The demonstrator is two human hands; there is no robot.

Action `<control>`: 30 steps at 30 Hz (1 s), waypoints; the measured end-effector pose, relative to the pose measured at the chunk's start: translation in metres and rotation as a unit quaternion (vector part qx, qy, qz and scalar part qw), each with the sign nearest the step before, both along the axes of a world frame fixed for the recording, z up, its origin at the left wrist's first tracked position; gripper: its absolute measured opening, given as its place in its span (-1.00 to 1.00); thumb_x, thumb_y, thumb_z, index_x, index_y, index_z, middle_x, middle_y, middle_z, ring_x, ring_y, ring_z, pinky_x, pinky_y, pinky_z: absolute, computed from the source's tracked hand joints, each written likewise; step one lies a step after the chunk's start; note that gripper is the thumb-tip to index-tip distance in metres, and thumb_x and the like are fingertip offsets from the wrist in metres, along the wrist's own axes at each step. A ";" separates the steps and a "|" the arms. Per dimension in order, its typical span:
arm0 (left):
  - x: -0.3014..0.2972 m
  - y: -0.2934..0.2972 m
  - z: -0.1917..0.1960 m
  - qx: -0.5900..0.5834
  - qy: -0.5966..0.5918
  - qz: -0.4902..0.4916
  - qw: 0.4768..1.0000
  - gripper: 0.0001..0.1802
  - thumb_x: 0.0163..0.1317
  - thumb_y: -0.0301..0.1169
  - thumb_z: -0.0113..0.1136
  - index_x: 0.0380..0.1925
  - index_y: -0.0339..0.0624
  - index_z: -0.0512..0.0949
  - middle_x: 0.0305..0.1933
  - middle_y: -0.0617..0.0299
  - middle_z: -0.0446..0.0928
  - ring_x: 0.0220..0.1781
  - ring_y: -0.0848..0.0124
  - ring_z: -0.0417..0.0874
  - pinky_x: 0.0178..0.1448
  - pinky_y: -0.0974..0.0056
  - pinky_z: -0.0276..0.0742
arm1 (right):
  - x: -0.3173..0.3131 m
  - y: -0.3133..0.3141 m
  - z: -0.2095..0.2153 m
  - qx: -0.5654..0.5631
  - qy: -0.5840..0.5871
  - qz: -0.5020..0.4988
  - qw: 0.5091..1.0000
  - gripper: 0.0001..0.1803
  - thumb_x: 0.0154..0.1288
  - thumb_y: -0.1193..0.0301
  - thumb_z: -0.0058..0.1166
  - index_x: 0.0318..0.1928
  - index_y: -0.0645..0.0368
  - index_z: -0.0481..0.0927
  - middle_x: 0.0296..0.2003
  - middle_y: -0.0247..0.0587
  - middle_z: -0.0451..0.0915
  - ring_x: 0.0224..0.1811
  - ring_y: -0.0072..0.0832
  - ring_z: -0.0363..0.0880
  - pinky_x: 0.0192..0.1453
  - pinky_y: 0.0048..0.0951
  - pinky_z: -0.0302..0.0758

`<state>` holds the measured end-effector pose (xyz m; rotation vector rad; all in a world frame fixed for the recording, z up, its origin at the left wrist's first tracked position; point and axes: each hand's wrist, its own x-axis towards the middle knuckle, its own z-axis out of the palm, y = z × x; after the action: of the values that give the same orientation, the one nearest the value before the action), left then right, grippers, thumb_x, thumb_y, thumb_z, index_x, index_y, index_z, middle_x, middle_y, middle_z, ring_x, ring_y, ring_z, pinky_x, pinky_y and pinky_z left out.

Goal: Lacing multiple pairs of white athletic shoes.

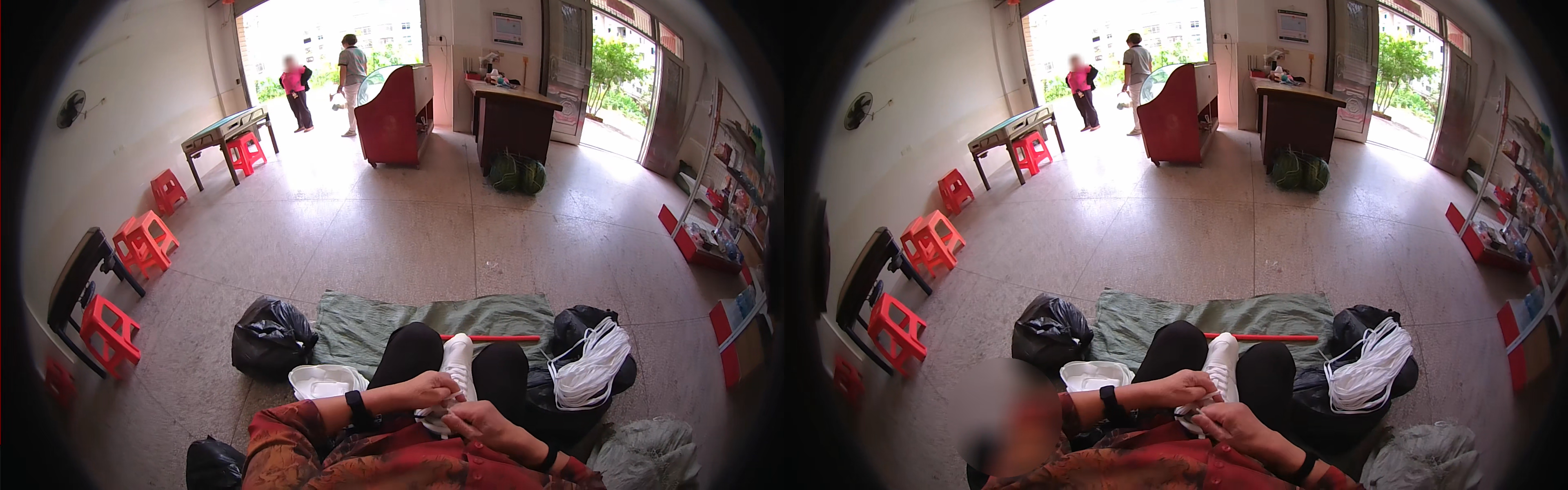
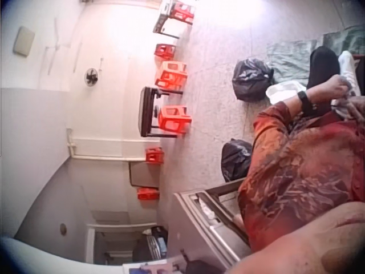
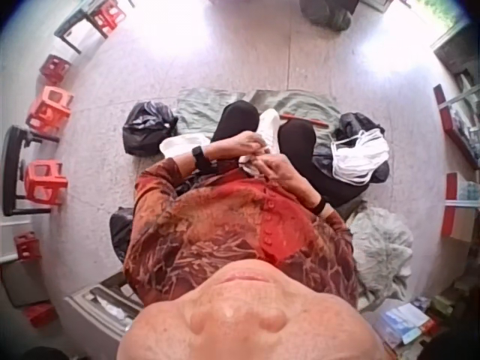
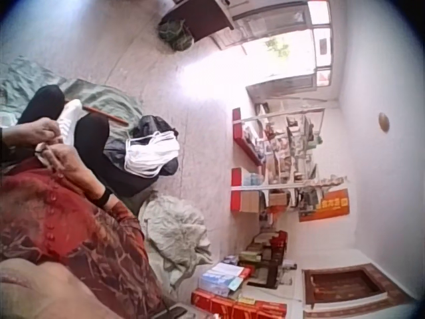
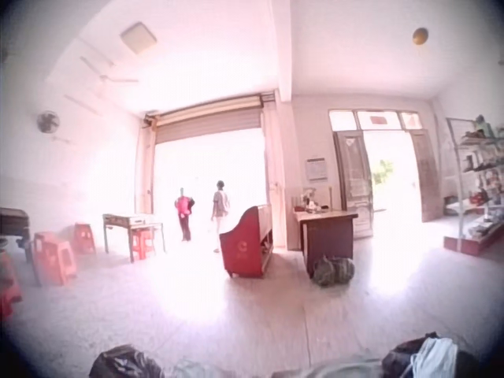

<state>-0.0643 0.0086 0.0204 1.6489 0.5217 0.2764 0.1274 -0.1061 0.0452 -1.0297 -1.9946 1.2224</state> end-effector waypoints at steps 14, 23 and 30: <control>-0.002 0.013 -0.015 0.192 0.038 -0.030 0.980 -0.86 0.17 -0.32 0.30 -0.34 -0.12 0.64 -0.04 0.21 0.44 0.09 0.26 0.36 0.23 0.15 0.27 | 0.012 0.029 -0.044 -0.323 0.478 -0.196 0.793 -0.57 0.58 0.14 -0.19 -0.42 0.13 0.45 -0.59 -0.35 0.42 -0.63 -0.64 0.22 -0.48 -0.57 0.24; 0.032 0.083 -0.001 -0.126 0.096 0.212 0.964 -0.85 0.10 -0.42 0.32 -0.57 -0.23 0.59 -0.57 0.35 0.46 -0.50 0.55 0.48 -0.44 0.37 0.35 | -0.006 0.021 -0.034 -0.230 0.194 -0.166 0.939 -0.82 0.45 0.33 0.10 -0.18 0.18 0.61 -0.40 -0.45 0.63 -0.47 -0.78 0.44 -0.35 -0.67 0.40; -0.062 0.078 -0.042 0.396 0.004 0.385 0.834 -0.79 0.15 -0.41 0.35 -0.27 -0.25 0.55 -0.33 0.16 0.51 -0.42 0.40 0.53 -0.32 0.29 0.49 | -0.007 0.014 -0.034 -0.171 0.170 -0.191 0.951 -0.85 0.44 0.44 0.09 -0.05 0.20 0.58 -0.47 -0.47 0.55 -0.47 -0.80 0.42 -0.39 -0.70 0.35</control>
<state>-0.1262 0.0864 -0.0211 2.1484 1.1838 1.2169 0.1203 -0.0916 0.0116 -1.2046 -1.2758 1.4362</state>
